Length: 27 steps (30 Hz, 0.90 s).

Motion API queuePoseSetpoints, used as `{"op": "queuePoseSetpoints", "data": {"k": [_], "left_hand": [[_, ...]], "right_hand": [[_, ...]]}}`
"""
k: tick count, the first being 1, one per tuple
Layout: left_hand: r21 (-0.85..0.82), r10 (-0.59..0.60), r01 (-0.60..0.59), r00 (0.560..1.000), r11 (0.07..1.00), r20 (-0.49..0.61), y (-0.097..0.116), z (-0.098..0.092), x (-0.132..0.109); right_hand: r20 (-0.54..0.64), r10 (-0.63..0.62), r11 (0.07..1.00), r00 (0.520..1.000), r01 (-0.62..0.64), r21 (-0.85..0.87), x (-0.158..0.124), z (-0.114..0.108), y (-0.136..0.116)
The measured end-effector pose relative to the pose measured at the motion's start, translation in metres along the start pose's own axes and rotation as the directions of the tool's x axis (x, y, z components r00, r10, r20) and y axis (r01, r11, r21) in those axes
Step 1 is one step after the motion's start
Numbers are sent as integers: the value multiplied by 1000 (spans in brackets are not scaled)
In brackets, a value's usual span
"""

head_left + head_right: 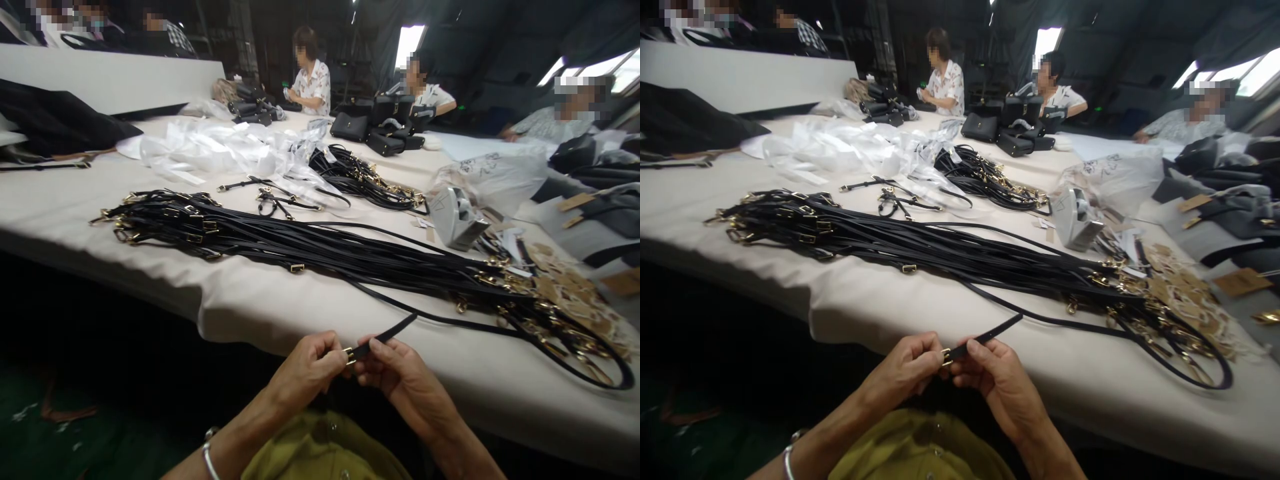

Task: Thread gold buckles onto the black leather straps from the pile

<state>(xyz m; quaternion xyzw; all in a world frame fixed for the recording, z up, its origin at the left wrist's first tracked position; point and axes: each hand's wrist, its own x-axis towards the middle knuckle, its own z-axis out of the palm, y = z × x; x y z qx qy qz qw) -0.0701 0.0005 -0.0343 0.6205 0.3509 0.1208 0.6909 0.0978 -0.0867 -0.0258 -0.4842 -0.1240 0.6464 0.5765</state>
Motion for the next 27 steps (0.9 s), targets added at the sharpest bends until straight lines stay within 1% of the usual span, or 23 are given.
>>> {"op": "queuePoseSetpoints", "data": {"k": [2, 5, 9, 12, 15, 17, 20, 23, 27], "left_hand": [[-3, 11, -11, 1000, 1000, 0, -1, 0, 1], [7, 70, -70, 997, 998, -16, 1, 2, 1], [90, 160, -155, 986, 984, -52, 5, 3, 0], [158, 196, -182, 977, 971, -82, 8, 3, -1], [207, 193, -169, 976, 964, -105, 10, 2, -2], [220, 181, -155, 978, 963, -102, 11, 1, -2], [207, 156, -137, 985, 969, -74, 10, 0, 0], [189, 139, -128, 989, 974, -44, 8, -1, 1], [196, 135, -124, 990, 973, -41, 8, -2, 1]], "right_hand": [[-12, -5, 1000, 1000, 5, 11, 0, -2, 2], [-39, -36, 999, 999, 36, -3, -2, -2, 3], [-66, -73, 997, 995, 70, -43, -4, -1, 2], [-107, -140, 984, 984, 126, -124, -5, 0, 3], [-133, -206, 963, 970, 176, -205, -6, 1, 6], [-156, -234, 954, 960, 196, -226, -8, 3, 8], [-189, -239, 959, 952, 201, -201, -11, 5, 9], [-186, -225, 964, 956, 191, -186, -11, 7, 7], [-180, -262, 939, 948, 208, -273, -11, 8, 7]]}}
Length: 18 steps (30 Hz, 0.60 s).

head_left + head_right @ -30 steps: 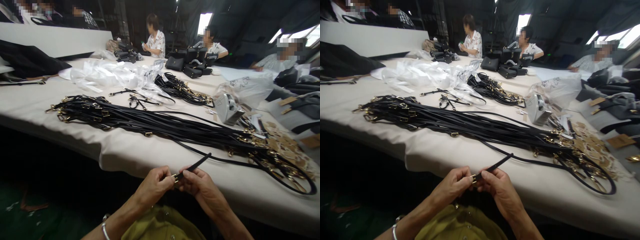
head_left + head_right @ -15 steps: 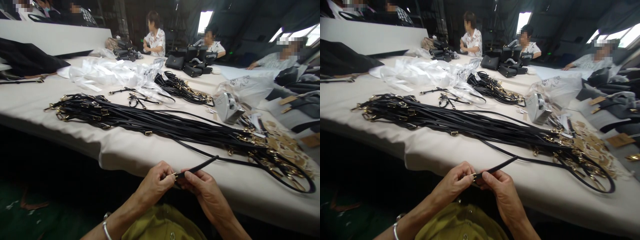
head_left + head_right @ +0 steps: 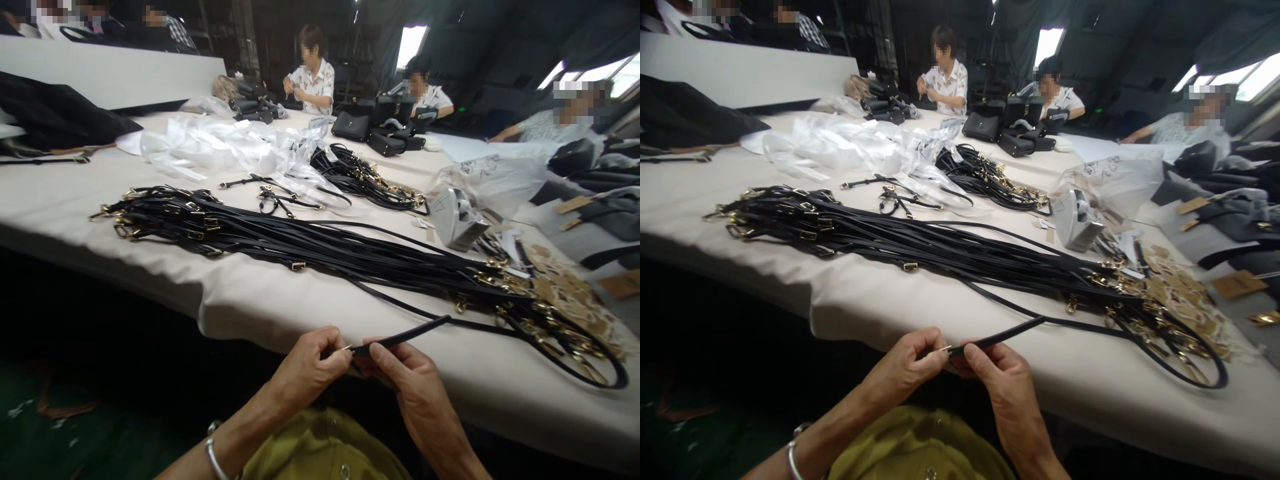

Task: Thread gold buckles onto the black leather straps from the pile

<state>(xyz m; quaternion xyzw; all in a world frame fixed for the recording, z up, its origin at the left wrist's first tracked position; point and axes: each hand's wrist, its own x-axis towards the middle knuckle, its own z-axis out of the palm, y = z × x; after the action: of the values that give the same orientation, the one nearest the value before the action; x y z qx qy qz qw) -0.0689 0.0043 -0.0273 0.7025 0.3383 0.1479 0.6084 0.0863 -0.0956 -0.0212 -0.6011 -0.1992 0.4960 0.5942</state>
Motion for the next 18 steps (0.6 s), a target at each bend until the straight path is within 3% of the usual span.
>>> {"op": "queuePoseSetpoints", "data": {"k": [3, 5, 6, 8, 9, 10, 12, 15, 18], "left_hand": [[11, 2, -2, 1000, 1000, -4, 1, 0, 0], [26, -4, 4, 1000, 1000, 2, 1, 2, 0], [43, -7, 7, 1000, 999, 2, 0, 3, 1], [87, 2, -1, 1000, 996, -9, -1, 4, 2], [98, 9, -8, 1000, 995, -10, -2, 4, 2], [92, 15, -15, 1000, 996, 0, -1, 3, 2], [15, -8, 7, 998, 1000, 66, 1, -1, 0], [-134, -82, 108, 979, 985, 185, 9, -9, -4], [-251, -47, 101, 976, 963, 212, 18, -14, -6]], "right_hand": [[-26, -106, 984, 994, 101, -146, -3, 1, 2], [18, -304, 898, 953, 292, -329, -6, 2, 3], [102, -433, 799, 896, 434, -417, -8, 3, 2], [330, -595, 534, 733, 667, -519, -11, 4, -3], [428, -599, 435, 677, 723, -536, -11, 4, -8], [494, -564, 393, 662, 741, -544, -11, 3, -14], [517, -448, 469, 729, 684, -559, -9, 1, -26], [375, -346, 689, 860, 505, -520, -1, 0, -39], [305, -210, 804, 929, 341, -487, 7, 12, -36]]}}
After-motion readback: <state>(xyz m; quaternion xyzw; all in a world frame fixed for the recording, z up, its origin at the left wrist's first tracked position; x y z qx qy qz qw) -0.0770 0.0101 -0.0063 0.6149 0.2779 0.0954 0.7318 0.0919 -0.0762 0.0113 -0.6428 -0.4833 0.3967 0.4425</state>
